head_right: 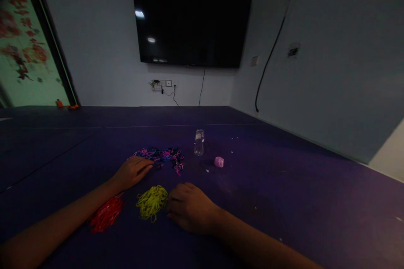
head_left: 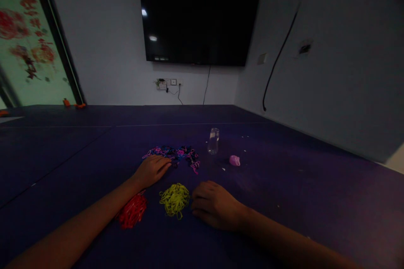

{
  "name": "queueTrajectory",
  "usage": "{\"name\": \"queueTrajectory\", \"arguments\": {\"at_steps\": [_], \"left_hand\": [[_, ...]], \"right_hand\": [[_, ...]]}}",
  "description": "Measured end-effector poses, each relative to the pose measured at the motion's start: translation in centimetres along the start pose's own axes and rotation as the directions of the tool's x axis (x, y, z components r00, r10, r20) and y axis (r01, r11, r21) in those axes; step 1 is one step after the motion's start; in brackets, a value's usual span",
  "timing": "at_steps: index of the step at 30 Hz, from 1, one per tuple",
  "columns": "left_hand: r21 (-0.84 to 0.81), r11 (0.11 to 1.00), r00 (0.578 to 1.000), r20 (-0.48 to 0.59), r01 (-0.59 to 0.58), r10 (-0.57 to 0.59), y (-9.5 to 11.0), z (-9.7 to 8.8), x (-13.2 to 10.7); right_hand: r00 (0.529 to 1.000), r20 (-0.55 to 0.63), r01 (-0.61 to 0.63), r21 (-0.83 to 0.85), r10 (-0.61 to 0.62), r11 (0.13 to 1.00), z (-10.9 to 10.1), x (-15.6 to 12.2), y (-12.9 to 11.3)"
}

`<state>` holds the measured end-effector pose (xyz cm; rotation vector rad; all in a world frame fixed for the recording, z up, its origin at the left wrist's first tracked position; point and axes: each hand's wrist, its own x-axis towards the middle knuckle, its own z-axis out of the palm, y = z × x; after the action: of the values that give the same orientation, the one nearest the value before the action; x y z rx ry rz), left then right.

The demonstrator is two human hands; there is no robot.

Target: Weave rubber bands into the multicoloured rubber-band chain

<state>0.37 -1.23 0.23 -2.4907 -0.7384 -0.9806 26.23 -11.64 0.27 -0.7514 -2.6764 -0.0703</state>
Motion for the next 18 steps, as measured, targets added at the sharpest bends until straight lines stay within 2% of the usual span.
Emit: {"name": "queueTrajectory", "arguments": {"at_steps": [6, 11, 15, 18], "left_hand": [[-0.015, 1.0, 1.0, 0.013, 0.016, -0.016, 0.2, -0.1, 0.0], [-0.016, 1.0, 1.0, 0.019, 0.021, -0.021, 0.2, -0.1, 0.0], [-0.026, 1.0, 1.0, 0.014, 0.016, -0.016, 0.1, -0.1, 0.0], [-0.033, 0.999, 1.0, 0.007, 0.014, -0.014, 0.1, -0.1, 0.0]], "right_hand": [[1.0, -0.001, 0.031, -0.028, -0.031, 0.999, -0.1, 0.0, 0.0], [0.996, -0.074, 0.038, -0.101, -0.046, 0.994, 0.4, -0.3, 0.8], [0.993, -0.117, -0.002, -0.122, -0.013, 0.993, 0.1, -0.6, 1.4], [0.989, -0.14, -0.053, -0.035, 0.048, 0.998, -0.6, -0.7, 1.2]]}}
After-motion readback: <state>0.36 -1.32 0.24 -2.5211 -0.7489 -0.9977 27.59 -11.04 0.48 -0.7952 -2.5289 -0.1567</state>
